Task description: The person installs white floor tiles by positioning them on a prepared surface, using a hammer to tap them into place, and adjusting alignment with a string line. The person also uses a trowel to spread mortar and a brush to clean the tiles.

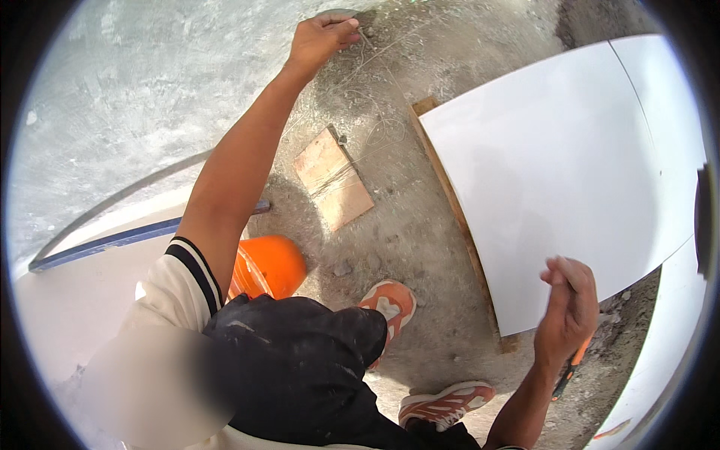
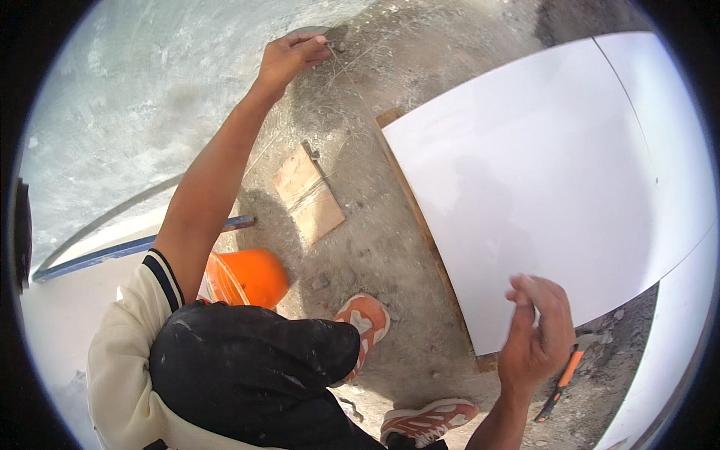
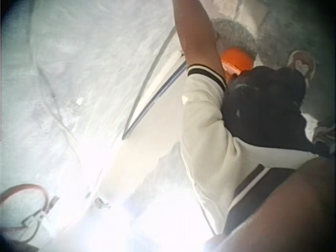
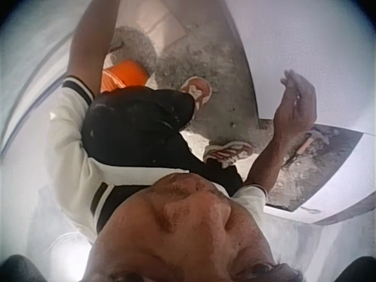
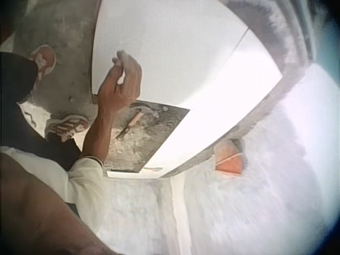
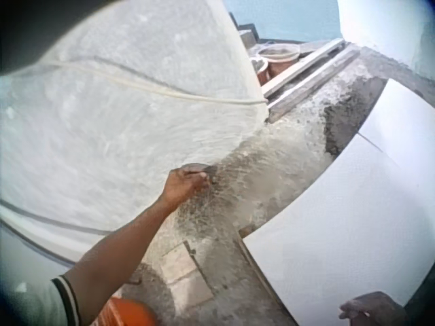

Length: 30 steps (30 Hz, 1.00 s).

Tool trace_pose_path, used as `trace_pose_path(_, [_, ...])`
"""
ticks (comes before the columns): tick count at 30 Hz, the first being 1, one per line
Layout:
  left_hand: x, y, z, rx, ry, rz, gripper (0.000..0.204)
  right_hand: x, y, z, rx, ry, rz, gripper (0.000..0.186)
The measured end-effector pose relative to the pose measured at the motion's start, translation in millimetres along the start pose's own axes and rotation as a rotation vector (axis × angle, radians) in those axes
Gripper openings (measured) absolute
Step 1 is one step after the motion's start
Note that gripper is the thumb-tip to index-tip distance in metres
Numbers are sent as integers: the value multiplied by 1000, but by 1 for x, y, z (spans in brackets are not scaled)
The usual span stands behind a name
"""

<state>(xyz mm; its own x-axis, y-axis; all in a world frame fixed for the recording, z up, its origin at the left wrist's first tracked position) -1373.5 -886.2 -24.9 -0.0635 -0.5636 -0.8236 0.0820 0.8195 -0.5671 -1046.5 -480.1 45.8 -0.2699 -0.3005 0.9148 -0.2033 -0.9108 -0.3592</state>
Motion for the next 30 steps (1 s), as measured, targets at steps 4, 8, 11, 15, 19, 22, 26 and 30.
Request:
trace_pose_path(4, [-9, 1, -6, 36, -45, -152, 41, -37, -42, 28, -123, 94, -30, 20])
trace_pose_path(8, [-13, 2, -16, 78, -27, -314, 43, -55, -60, 42, -179, 131, -56, 18])
trace_pose_path(11, [-16, 0, -20, 106, -32, -476, 46, -60, -63, 49, -195, 149, -65, 18])
trace_pose_path(15, [-19, 3, -24, 120, -33, -591, 43, -63, -66, 53, -194, 149, -83, 19])
trace_pose_path(19, [-16, 6, -30, 111, -74, -684, 39, -64, -68, 54, -183, 134, -62, 20])
trace_pose_path(22, [-13, 7, -35, 127, -90, -774, 30, -63, -69, 54, -176, 127, -61, 21])
trace_pose_path(26, [-11, 7, -41, 139, -67, -769, 29, -62, -66, 53, -172, 133, -63, 22])
trace_pose_path(30, [-12, 9, -46, 163, -20, -764, 30, -63, -64, 53, -157, 132, -75, 23])
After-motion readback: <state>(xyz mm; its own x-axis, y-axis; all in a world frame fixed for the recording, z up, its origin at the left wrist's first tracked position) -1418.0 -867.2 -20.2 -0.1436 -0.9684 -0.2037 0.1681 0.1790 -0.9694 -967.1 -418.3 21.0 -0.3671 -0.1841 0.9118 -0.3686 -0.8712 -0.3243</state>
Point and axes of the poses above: each hand's wrist, its own z-axis away from the middle knuckle, its own y-axis out of the palm, x = y × z, the point moved 3 cm from there along -z, towards the middle knuckle, and after that the axes turned 14 degrees about y, right-handed, at the moved point
